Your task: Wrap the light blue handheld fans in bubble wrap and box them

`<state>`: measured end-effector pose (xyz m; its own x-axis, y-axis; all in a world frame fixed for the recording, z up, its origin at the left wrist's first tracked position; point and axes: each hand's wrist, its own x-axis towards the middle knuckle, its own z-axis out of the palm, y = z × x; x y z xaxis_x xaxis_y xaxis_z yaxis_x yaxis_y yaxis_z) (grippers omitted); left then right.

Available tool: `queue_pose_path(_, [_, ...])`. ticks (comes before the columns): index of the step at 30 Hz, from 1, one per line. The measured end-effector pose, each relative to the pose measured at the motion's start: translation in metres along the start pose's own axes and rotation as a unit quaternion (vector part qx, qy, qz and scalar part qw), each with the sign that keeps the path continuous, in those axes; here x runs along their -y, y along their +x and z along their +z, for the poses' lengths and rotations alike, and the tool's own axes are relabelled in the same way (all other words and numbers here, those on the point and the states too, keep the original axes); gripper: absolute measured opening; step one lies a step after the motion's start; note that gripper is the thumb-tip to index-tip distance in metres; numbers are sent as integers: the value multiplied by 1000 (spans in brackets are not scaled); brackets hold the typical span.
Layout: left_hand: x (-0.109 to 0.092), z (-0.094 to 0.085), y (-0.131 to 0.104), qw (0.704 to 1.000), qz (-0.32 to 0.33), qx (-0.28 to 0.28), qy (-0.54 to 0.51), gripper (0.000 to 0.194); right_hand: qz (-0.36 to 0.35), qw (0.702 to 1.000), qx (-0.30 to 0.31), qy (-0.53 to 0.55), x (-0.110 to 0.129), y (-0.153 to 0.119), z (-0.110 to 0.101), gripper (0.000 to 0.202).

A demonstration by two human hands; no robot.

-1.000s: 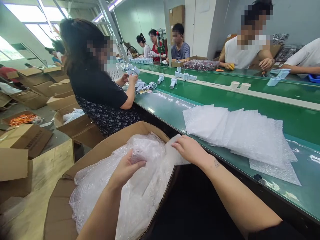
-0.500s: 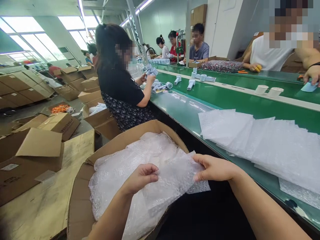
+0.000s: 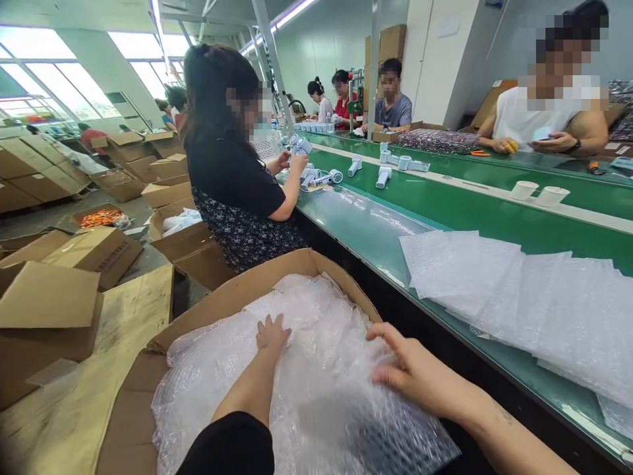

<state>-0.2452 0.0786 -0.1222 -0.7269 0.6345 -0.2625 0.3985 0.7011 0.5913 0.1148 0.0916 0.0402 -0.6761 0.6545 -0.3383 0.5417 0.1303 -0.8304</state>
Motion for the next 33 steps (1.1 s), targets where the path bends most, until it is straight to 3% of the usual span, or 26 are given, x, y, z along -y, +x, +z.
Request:
queue_pose_path(3, [2, 10, -8, 999, 29, -20, -28, 15, 3, 979, 162, 122, 3, -15, -3, 47])
queue_pose_path(5, [-4, 5, -15, 995, 67, -24, -67, 14, 12, 958, 210, 194, 4, -19, -5, 47])
queue_pose_path(7, [-15, -9, -25, 987, 108, -26, -115, 17, 20, 958, 185, 217, 5, -14, -7, 42])
queue_pose_path(9, [-28, -31, -42, 976, 142, -35, -162, 28, 24, 980, 113, 163, 6, 0, -9, 30])
queue_pose_path(11, [-42, -56, -67, 948, 200, -16, -247, 37, 28, 992, 82, 88, 6, 22, -11, 17])
queue_pose_path(14, [-64, -89, -120, 859, 370, 114, -335, 31, 28, 983, 152, 101, 1, 56, -12, 18])
queue_pose_path(16, [-77, -104, -155, 802, 490, 260, -221, 20, 32, 964, 170, 204, -7, 71, -16, 21])
queue_pose_path(18, [-88, -113, -184, 735, 560, 380, -42, 20, 42, 945, 141, 292, -16, 76, -21, 22])
queue_pose_path(20, [-96, -115, -202, 681, 583, 434, 88, 31, 53, 937, 108, 329, -22, 73, -30, 29])
queue_pose_path(25, [-107, -107, -215, 624, 609, 448, 197, 48, 106, 919, 165, 342, -18, 52, -47, 89])
queue_pose_path(27, [-108, -101, -217, 609, 625, 443, 207, 49, 89, 935, 165, 303, -13, 46, -47, 81])
queue_pose_path(29, [-105, -95, -219, 600, 637, 438, 204, 45, 56, 961, 135, 234, -9, 43, -46, 55])
queue_pose_path(31, [-96, -86, -218, 603, 641, 438, 185, 40, 18, 984, 87, 155, -7, 40, -44, 38])
queue_pose_path(33, [-79, -74, -208, 623, 621, 453, 148, 34, -22, 995, 34, 96, -7, 33, -45, 31])
